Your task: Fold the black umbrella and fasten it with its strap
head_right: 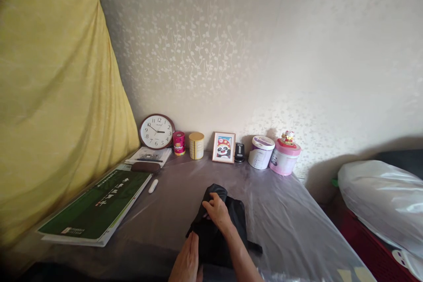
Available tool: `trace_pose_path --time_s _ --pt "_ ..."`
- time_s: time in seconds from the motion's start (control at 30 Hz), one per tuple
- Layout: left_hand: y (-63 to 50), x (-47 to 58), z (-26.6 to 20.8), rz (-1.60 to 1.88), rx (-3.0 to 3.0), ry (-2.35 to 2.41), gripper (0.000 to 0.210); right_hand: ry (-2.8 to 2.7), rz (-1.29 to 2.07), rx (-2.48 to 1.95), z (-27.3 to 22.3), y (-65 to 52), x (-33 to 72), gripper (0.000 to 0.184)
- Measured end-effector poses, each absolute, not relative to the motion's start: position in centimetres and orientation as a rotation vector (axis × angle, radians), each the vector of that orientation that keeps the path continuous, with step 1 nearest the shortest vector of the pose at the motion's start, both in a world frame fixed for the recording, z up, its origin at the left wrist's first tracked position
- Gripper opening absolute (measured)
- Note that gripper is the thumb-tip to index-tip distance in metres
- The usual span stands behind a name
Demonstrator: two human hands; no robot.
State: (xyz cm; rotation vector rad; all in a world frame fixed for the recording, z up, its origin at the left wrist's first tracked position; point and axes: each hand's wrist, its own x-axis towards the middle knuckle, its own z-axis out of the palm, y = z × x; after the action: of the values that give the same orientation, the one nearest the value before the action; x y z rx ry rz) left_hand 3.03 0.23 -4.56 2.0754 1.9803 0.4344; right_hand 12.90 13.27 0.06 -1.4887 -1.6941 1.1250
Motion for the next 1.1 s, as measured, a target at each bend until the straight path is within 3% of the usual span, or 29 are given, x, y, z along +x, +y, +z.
trace_pose_path --time_s 0.23,0.5,0.8,1.0,1.1 --pt "-0.4 1.9 -3.8 0.428 1.94 1.988 0.082 -1.981 1.076 -1.335 1.5 12.3 12.7 0.021" --pt "0.3 3.1 -3.1 0.606 2.334 1.994 0.075 -2.18 0.974 -1.253 3.0 11.2 12.5 0.025" --pt "0.9 2.1 -2.8 0.683 2.144 1.939 0.039 -2.102 1.28 -1.114 2.5 11.2 12.7 0.027" --pt "1.9 2.8 -4.0 0.636 2.159 1.901 0.068 -2.182 1.123 -1.144 2.9 10.7 13.0 0.025" --pt "2.1 3.4 -4.6 0.559 2.085 1.959 0.071 -2.178 1.002 -1.104 3.1 9.7 13.4 0.027"
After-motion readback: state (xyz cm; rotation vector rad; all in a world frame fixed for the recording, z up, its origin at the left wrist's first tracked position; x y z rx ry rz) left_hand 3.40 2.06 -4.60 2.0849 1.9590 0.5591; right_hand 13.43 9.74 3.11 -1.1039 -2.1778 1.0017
